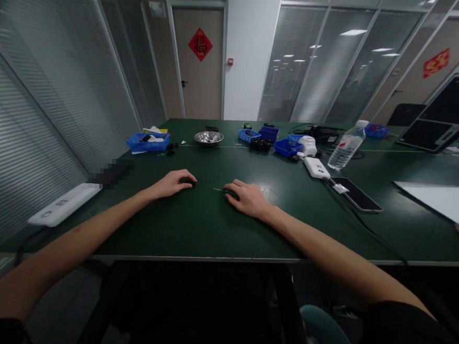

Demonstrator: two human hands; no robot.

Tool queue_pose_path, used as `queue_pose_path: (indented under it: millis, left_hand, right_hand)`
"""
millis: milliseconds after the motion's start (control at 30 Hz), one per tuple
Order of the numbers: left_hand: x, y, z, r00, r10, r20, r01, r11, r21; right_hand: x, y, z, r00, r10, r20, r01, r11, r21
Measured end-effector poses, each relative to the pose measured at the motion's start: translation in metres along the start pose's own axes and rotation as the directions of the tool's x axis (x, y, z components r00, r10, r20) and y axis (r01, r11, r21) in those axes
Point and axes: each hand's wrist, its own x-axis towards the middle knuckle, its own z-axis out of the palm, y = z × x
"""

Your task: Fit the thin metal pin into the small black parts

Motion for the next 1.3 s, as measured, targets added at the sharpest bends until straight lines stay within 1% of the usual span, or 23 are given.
queue_pose_path:
  millis: [67, 133, 233, 333, 433, 567, 667, 800, 900, 1000, 1167, 1300]
  left_hand:
    - [-0.002, -0.02, -0.01, 0.995, -0.095, -0.039, 0.096, 0.995, 0.016]
    - [-0.004, -0.041, -0.022, 0.978, -0.193, -0.084, 0.199, 0.978, 0.069]
    - [-0.012, -0.072, -0.041, 0.928, -0.336, -0.164, 0.362, 0.916, 0.17]
    - [-0.023, -0.096, -0.059, 0.886, -0.407, -0.222, 0.454, 0.86, 0.234]
    - [-0.032, -0.109, -0.072, 0.856, -0.448, -0.258, 0.51, 0.813, 0.282]
    - [-0.033, -0.109, -0.079, 0.839, -0.484, -0.248, 0.543, 0.773, 0.328]
    - [-0.031, -0.103, -0.08, 0.818, -0.519, -0.248, 0.574, 0.759, 0.305]
    - [-0.033, -0.096, -0.081, 0.792, -0.533, -0.3, 0.602, 0.763, 0.235]
    - [-0.035, -0.095, -0.082, 0.778, -0.524, -0.346, 0.605, 0.774, 0.188]
    - [-0.035, -0.099, -0.08, 0.785, -0.495, -0.374, 0.586, 0.788, 0.188]
    - [-0.034, -0.106, -0.078, 0.831, -0.423, -0.36, 0.524, 0.812, 0.256]
    - [-0.036, -0.106, -0.078, 0.838, -0.415, -0.355, 0.514, 0.818, 0.258]
  right_hand:
    - [0.0, 0.001, 0.001, 1.0, -0.008, -0.001, 0.008, 1.0, 0.001]
    - [-0.001, 0.002, 0.002, 1.0, -0.01, -0.008, 0.01, 1.0, 0.002]
    - [-0.001, 0.003, 0.002, 1.0, -0.012, -0.006, 0.012, 1.0, 0.005]
    - [-0.001, 0.003, 0.002, 1.0, -0.019, -0.007, 0.019, 1.0, 0.005]
    - [-0.001, 0.004, 0.002, 1.0, -0.018, -0.011, 0.018, 1.0, 0.0]
    - [-0.001, 0.005, 0.003, 1.0, -0.017, -0.008, 0.017, 1.0, 0.0]
    - [-0.001, 0.005, 0.002, 1.0, -0.023, -0.004, 0.023, 1.0, 0.006]
    - [-0.001, 0.003, 0.001, 1.0, -0.022, 0.001, 0.022, 1.0, 0.016]
    - [-0.001, 0.003, -0.001, 1.0, -0.02, 0.011, 0.02, 1.0, 0.022]
    - [-0.001, 0.003, -0.001, 1.0, -0.017, 0.011, 0.017, 1.0, 0.018]
    - [0.0, 0.002, 0.0, 1.0, -0.017, 0.013, 0.017, 1.0, 0.002]
    - [0.0, 0.0, -0.002, 1.0, -0.014, 0.015, 0.014, 1.0, 0.002]
